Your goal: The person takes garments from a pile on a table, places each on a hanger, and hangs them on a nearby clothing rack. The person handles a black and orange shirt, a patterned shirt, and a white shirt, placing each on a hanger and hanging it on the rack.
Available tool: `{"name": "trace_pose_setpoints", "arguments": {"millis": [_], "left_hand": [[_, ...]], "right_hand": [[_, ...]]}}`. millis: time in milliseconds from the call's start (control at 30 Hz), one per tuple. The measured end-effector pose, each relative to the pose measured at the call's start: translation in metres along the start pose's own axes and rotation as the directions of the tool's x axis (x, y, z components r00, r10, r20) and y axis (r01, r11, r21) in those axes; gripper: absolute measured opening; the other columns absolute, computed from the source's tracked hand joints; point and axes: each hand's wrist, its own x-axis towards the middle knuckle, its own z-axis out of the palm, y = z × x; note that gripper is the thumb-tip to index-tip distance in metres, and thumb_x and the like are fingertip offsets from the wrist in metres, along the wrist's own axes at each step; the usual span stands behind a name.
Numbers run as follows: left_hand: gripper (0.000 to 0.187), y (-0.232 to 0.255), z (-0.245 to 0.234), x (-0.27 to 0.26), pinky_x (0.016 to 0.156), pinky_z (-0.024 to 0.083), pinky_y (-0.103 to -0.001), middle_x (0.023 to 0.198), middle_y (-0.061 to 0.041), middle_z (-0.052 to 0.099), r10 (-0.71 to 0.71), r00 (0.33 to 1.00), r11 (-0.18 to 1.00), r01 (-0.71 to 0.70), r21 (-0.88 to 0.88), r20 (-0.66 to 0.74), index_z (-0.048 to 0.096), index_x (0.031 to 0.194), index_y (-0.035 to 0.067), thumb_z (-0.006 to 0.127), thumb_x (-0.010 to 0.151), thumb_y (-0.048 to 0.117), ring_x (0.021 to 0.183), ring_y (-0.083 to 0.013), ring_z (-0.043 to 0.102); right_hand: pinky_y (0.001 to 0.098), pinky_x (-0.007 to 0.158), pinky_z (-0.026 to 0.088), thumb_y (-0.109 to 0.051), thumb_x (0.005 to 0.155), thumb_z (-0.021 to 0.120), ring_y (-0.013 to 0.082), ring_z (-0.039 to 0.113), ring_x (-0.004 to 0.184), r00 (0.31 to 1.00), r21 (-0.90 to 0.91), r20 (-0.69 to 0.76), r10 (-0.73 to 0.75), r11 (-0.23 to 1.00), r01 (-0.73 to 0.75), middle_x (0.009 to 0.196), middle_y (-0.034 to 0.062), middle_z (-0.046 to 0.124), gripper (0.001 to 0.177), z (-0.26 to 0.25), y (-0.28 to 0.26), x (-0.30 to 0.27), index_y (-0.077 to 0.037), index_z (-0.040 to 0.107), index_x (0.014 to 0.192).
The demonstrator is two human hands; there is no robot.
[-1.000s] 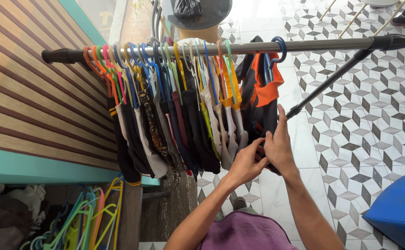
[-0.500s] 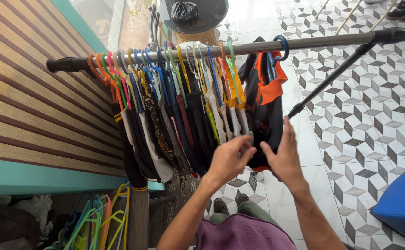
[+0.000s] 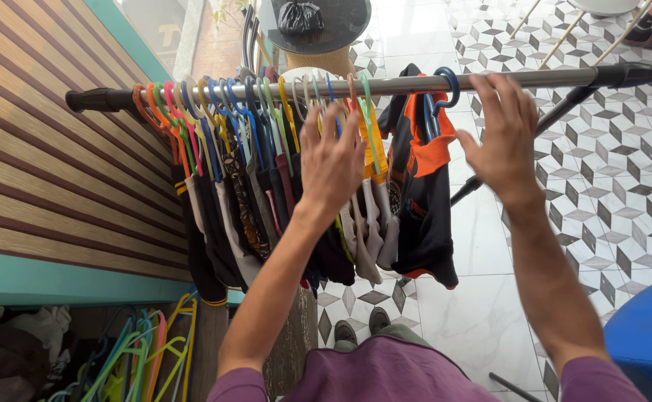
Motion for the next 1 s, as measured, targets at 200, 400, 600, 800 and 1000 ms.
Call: {"name": "trace_pose_setpoints", "arguments": {"millis": [200,400,600,800,1000], "left_hand": [[0.073,-0.016,0.019,0.037,0.123,0.021,-0.059,0.151,-0.020,0.040,-0.025,0.999,0.997,0.026,0.079,-0.020,0.054,0.146,0.014,0.085,0.082,0.033,0.147,-0.0460,0.023],[0.074,-0.025,0.034,0.056,0.122,0.012,-0.066,0.152,-0.017,0.040,-0.047,0.996,0.986,0.034,0.161,0.074,0.055,0.143,0.015,0.087,0.078,0.030,0.148,-0.0462,0.020],[0.066,-0.027,0.031,0.051,0.119,0.011,-0.069,0.147,-0.012,0.045,-0.111,0.991,0.987,0.101,0.127,0.073,0.059,0.139,0.021,0.085,0.079,0.024,0.147,-0.0414,0.023],[0.067,-0.028,0.033,0.048,0.123,0.012,-0.067,0.146,-0.008,0.047,-0.093,0.995,0.985,0.087,0.148,0.033,0.055,0.143,0.022,0.084,0.082,0.022,0.148,-0.0381,0.028],[0.067,-0.030,0.036,0.049,0.122,0.012,-0.066,0.146,-0.007,0.047,-0.104,0.994,0.984,0.097,0.149,0.041,0.054,0.143,0.023,0.083,0.082,0.023,0.147,-0.0355,0.031]], "right_hand": [[0.0546,0.124,0.006,-0.023,0.075,0.085,0.0333,0.025,0.153,0.950,-0.029,0.308,-0.045,0.998,0.056,0.164,0.0113,0.036,0.098,0.013,0.027,0.056,-0.019,0.037,0.161],[0.0533,0.125,0.012,-0.018,0.077,0.082,0.0311,0.033,0.150,0.899,0.008,0.424,-0.110,0.993,0.117,0.159,0.0057,0.048,0.087,0.019,0.036,0.079,-0.019,0.046,0.155],[0.0435,0.117,0.041,-0.024,0.078,0.084,0.0314,0.056,0.132,0.892,0.178,0.443,-0.093,0.984,0.014,0.140,0.0121,0.063,0.072,0.013,0.039,0.085,-0.014,0.059,0.144],[0.0423,0.105,0.050,-0.023,0.075,0.086,0.0314,0.063,0.119,0.895,0.256,0.424,-0.141,0.966,0.031,0.135,0.0199,0.064,0.074,0.012,0.038,0.090,-0.008,0.059,0.142],[0.0429,0.103,0.052,-0.023,0.078,0.085,0.0312,0.069,0.113,0.870,0.265,0.479,-0.119,0.964,-0.014,0.126,0.0194,0.068,0.073,0.024,0.030,0.093,-0.009,0.056,0.144]]}}
